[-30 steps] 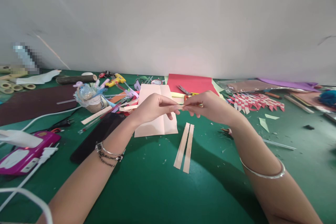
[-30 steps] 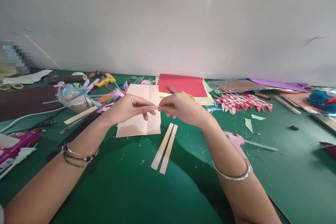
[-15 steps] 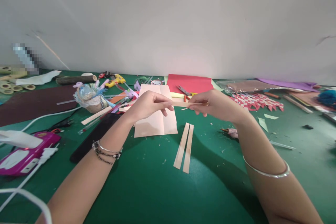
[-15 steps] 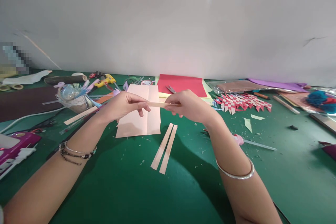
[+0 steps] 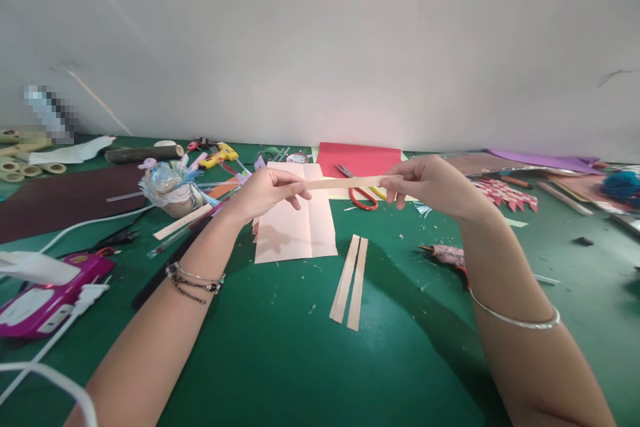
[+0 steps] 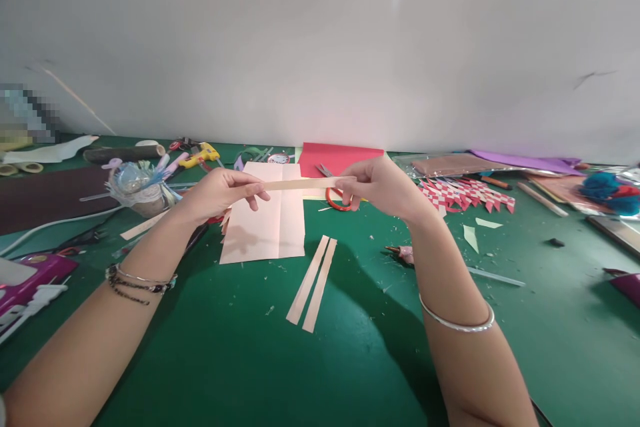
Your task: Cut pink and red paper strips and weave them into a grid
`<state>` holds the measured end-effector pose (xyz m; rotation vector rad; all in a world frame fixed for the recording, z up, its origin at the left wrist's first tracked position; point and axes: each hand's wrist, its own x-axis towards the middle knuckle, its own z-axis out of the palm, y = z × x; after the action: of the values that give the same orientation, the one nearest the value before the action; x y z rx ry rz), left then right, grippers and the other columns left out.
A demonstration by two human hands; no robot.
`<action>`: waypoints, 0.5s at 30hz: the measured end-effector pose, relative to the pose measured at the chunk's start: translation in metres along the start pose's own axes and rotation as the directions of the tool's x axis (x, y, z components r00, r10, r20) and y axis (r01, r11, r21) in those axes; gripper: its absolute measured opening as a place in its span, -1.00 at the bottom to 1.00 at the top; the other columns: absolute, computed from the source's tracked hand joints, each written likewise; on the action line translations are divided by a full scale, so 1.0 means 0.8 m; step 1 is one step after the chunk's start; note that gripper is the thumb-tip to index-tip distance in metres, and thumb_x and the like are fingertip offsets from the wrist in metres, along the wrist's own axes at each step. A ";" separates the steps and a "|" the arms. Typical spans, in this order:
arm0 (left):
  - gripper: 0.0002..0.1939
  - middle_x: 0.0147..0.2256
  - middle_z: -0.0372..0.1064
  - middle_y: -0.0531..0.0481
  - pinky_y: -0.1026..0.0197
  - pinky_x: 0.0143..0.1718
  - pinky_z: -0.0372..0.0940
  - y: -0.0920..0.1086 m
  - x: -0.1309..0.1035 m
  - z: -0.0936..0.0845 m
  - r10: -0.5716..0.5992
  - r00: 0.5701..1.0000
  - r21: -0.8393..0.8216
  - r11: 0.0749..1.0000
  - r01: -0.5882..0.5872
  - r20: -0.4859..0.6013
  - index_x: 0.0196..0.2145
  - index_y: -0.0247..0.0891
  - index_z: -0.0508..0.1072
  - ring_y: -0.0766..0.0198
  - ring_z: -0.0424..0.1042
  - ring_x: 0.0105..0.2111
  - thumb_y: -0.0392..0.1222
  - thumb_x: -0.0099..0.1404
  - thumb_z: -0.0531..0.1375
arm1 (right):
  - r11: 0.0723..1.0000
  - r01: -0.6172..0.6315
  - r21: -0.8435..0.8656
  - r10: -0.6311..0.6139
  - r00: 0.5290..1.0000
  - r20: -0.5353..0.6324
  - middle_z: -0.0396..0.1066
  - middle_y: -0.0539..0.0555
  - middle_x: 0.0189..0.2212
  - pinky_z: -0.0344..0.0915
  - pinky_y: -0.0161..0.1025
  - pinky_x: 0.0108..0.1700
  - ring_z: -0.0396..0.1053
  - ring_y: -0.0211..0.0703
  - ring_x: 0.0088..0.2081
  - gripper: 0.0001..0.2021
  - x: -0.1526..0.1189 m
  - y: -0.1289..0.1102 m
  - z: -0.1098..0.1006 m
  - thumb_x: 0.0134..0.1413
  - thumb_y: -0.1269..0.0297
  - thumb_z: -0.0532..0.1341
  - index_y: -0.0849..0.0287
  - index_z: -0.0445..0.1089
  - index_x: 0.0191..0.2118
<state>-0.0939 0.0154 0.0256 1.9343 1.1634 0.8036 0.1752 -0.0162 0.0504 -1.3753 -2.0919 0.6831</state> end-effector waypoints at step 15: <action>-0.83 -0.59 0.41 0.02 0.40 -0.57 0.24 -0.005 0.001 -0.003 -0.012 0.999 -0.056 0.998 0.009 -0.052 -0.49 -0.27 0.52 0.40 0.40 -0.56 -0.19 0.17 0.17 | 0.941 -0.078 0.328 0.139 0.976 -0.167 0.47 0.06 -0.52 0.35 -0.20 -0.29 0.43 -0.22 -0.48 -0.77 0.007 0.017 0.001 -0.03 0.12 0.18 0.16 0.42 -0.50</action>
<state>-0.0970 0.0184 0.0233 1.8705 1.1690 0.8768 0.1816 -0.0063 0.0420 -1.3202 -1.6813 0.8607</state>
